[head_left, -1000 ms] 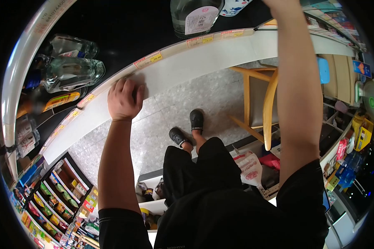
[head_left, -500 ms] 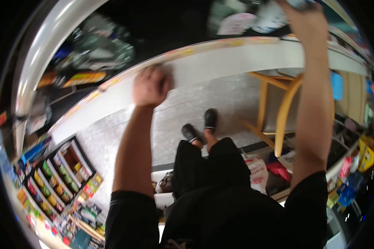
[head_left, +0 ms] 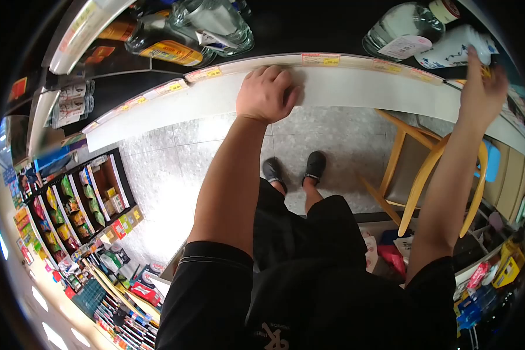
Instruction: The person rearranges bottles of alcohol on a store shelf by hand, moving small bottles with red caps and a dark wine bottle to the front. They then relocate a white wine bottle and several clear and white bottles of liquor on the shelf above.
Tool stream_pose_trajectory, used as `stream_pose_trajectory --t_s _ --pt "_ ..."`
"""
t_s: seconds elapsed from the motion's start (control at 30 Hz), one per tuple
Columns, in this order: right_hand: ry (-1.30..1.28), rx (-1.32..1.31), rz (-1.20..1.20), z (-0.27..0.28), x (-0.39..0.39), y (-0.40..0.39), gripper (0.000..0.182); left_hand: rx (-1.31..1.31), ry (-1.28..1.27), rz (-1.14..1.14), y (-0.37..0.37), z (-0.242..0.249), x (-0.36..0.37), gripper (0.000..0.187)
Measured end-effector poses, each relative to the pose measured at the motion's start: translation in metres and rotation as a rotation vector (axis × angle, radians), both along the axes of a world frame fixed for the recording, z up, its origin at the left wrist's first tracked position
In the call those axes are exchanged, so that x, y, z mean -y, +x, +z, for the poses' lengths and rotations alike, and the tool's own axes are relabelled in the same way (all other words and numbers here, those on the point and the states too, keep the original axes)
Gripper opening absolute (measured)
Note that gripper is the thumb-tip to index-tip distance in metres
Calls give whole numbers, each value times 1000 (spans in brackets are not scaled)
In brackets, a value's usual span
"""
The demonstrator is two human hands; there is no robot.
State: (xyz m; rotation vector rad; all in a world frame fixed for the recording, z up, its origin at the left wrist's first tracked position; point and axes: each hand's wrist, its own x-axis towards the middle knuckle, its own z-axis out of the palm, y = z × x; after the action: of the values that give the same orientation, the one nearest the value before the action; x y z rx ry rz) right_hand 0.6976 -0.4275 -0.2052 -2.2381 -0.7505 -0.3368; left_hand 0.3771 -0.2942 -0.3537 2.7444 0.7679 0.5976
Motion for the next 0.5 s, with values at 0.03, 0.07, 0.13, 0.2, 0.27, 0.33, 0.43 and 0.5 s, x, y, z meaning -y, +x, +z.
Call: stream_pose_trajectory --t_s 0.03,0.07,0.13,0.2,0.27,0.33,0.43,0.5 --pt "364 24 24 -15 6 -3 34 42 29 -18 1 -1 0 21" --pt "727 51 49 -26 11 -5 31 46 24 -10 1 -1 1 21" --pt "771 -44 195 -33 14 -36 30 61 22 -12 2 -2 1 20" --pt "774 -262 522 -38 1 -74 25 58 29 -18 1 -3 1 19" --pt "506 -400 774 -33 -19 -107 24 54 9 -21 0 -2 1 19" --pt "245 -439 905 -3 -46 -134 33 47 -19 -30 1 -2 1 19" --pt "259 -346 1048 -7 -104 -144 38 43 3 -22 0 -4 1 20" --pt "280 -238 1126 -2 -132 -147 38 60 27 -13 1 -4 1 20"
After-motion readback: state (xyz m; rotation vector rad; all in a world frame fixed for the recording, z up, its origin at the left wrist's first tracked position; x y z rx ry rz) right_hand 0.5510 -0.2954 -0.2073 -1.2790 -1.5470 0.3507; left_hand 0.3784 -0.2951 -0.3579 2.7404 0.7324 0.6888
